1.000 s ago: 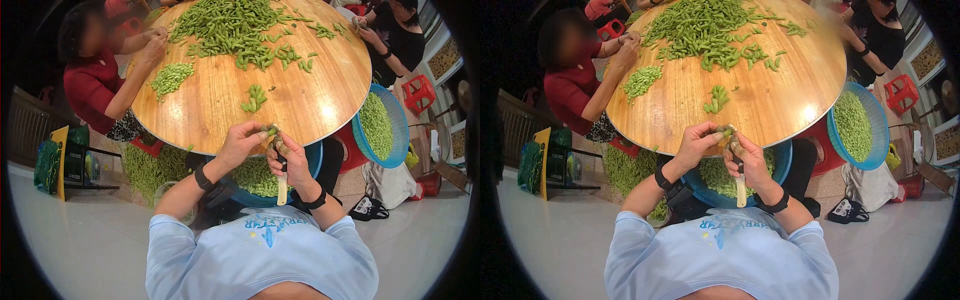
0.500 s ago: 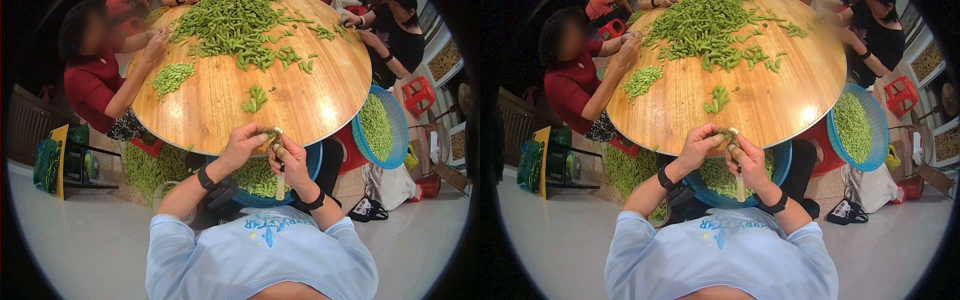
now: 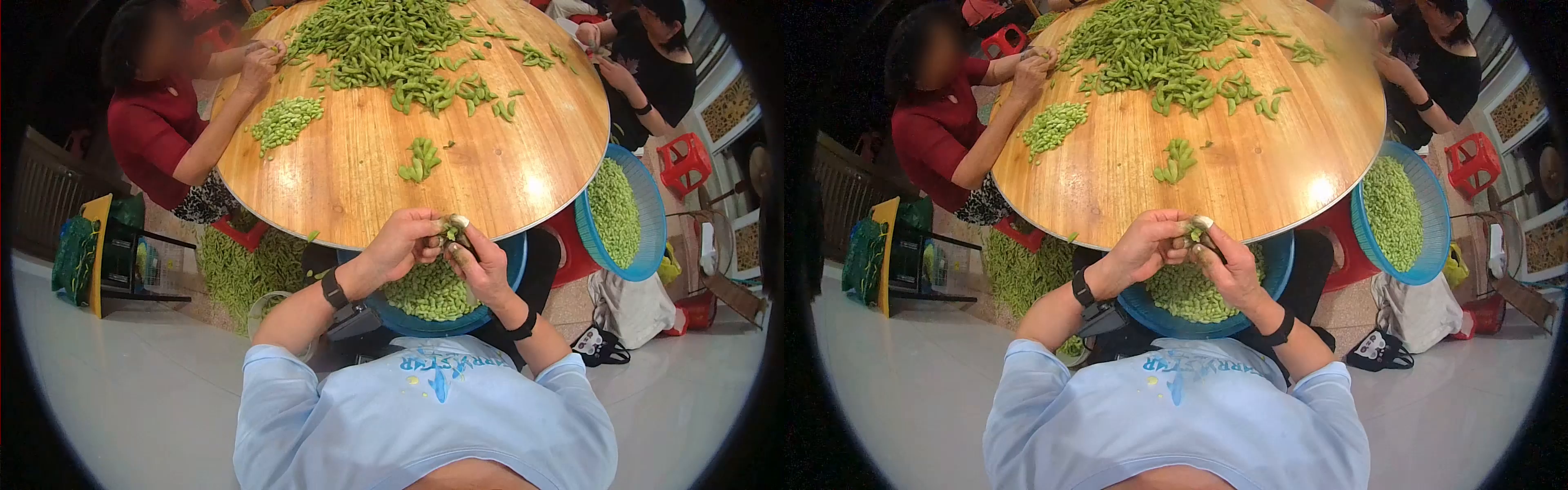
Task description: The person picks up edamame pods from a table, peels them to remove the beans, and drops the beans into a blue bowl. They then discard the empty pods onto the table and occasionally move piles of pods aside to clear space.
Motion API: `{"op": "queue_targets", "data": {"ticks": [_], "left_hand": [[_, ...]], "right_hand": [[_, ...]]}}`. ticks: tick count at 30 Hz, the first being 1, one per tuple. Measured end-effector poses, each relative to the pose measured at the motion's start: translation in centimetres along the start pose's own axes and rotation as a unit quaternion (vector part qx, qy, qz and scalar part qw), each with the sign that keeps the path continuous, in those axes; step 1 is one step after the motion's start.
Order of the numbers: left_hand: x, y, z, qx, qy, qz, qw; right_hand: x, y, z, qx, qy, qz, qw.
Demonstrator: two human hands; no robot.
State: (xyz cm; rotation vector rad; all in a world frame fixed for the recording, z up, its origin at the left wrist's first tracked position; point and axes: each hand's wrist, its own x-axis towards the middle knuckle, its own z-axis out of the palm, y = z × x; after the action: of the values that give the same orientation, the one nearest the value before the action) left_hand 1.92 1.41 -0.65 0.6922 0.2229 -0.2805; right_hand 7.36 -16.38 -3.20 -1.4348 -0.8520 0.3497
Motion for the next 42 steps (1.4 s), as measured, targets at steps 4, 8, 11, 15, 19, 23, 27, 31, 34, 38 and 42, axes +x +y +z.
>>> {"op": "queue_targets", "data": {"ticks": [4,8,11,15,19,23,27,31,34,38,42], "left_hand": [[-0.4,-0.3,0.9,0.12,0.068,0.032,0.99],[-0.8,-0.5,1.0,0.19,0.087,0.077,0.975],[-1.7,0.1,1.2,0.189,0.065,0.046,0.979],[-6.7,2.0,1.7,0.612,0.067,0.156,0.772],[-12.2,5.3,2.1,0.873,0.068,0.021,0.483],[-5.8,6.2,0.4,0.785,0.129,0.279,0.538],[3.1,6.4,-2.0,0.788,0.205,0.303,0.494],[5.4,6.2,-2.0,0.806,0.244,0.278,0.463],[5.0,6.1,-2.3,0.824,0.25,0.233,0.451],[4.0,5.8,-2.2,0.82,0.215,0.307,0.432],[3.0,4.8,0.2,0.712,0.123,0.4,0.564]], "right_hand": [[-0.5,0.4,0.2,0.043,0.055,0.073,0.995],[-0.2,1.4,0.2,-0.053,0.072,-0.002,0.996],[0.4,0.3,-0.1,-0.103,0.063,-0.084,0.989],[0.1,-0.4,-1.1,-0.189,0.019,-0.139,0.972],[-1.7,-0.3,-1.7,-0.097,-0.097,0.022,0.99],[-1.3,-0.1,-0.9,-0.124,-0.104,0.015,0.987],[-1.2,-0.1,-0.5,-0.05,-0.073,0.053,0.995],[-1.4,-0.5,-1.5,0.002,-0.032,0.092,0.995],[-1.8,-0.1,-1.9,0.058,-0.007,0.121,0.991],[-1.0,0.0,-1.3,0.161,0.02,0.136,0.977],[0.2,-0.8,-0.7,0.237,0.046,0.142,0.96]]}}
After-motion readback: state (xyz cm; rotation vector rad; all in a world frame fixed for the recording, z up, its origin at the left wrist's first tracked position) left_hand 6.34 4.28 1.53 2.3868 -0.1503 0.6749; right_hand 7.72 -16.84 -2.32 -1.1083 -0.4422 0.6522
